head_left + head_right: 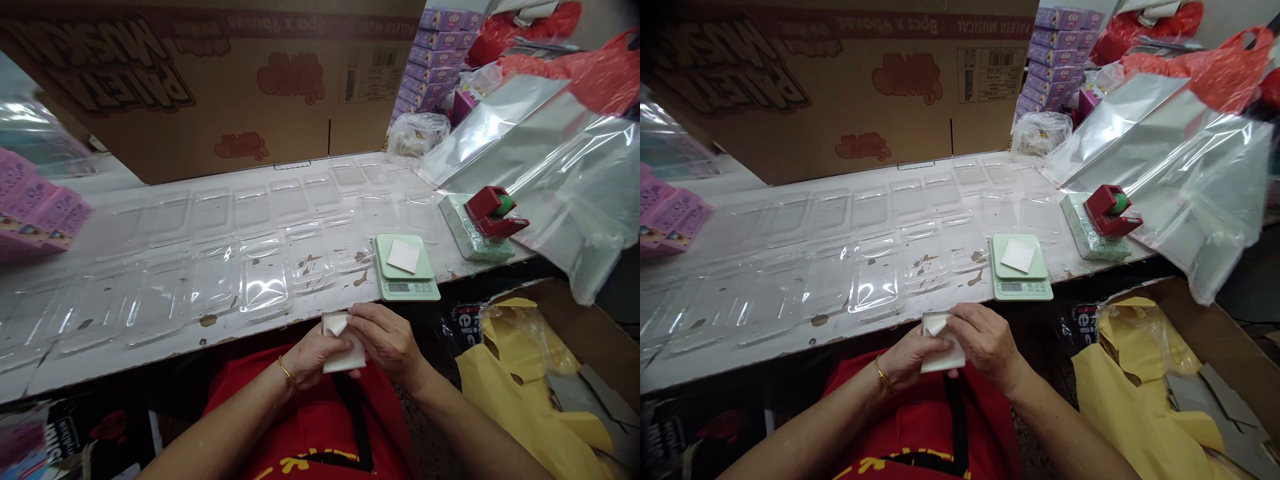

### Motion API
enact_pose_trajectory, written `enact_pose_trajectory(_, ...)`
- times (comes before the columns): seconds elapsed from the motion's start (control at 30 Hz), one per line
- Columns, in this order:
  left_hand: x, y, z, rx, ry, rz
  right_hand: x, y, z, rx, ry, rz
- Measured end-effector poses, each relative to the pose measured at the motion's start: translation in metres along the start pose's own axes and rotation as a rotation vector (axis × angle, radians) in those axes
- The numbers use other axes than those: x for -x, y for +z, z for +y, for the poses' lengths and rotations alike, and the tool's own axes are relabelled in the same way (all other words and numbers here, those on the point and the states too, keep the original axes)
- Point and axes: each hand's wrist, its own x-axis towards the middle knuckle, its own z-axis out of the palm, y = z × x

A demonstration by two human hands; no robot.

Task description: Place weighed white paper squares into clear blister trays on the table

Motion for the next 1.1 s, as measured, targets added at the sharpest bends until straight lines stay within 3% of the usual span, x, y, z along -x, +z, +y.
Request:
enact_pose_trajectory(0.23, -0.005, -0.005, -0.004, -0.003, -0.012, -0.041, -0.005, -0.006, 0.0, -0.055, 0.077, -0.129)
enact_pose_trajectory(0.37, -0.007, -0.01, -0.005, -0.017, -0.101, -0.102, -0.006, -0.025, 0.016, -0.182, 0.26, -0.22)
enact_pose_trajectory(0.47, -0.01, -0.01, -0.005, -0.025, -0.119, -0.125, -0.011, -0.046, 0.049, -0.198, 0.42, -0.172)
enact_pose_trajectory(0.57, -0.012, -0.009, -0.003, -0.013, -0.128, -0.142, -0.023, -0.066, 0.099, -0.162, 0.562, -0.117)
enact_pose_trajectory(0.67, -0.012, -0.009, -0.002, -0.013, -0.128, -0.12, -0.035, -0.075, 0.15, -0.112, 0.648, -0.143)
enact_pose_trajectory(0.77, -0.01, -0.012, -0.001, -0.019, -0.109, -0.065, -0.043, -0.071, 0.183, -0.012, 0.653, -0.229)
enact_pose_trajectory(0.87, -0.007, -0.015, 0.0, -0.013, -0.106, -0.024, -0.046, -0.066, 0.195, 0.148, 0.619, -0.309)
enact_pose_trajectory(1.0, -0.004, -0.018, 0.001, -0.009, -0.115, -0.005, -0.04, -0.068, 0.196, 0.275, 0.524, -0.261)
enact_pose_trajectory(1.1, -0.003, -0.018, 0.002, -0.014, -0.132, -0.003, -0.03, -0.076, 0.199, 0.252, 0.532, -0.195)
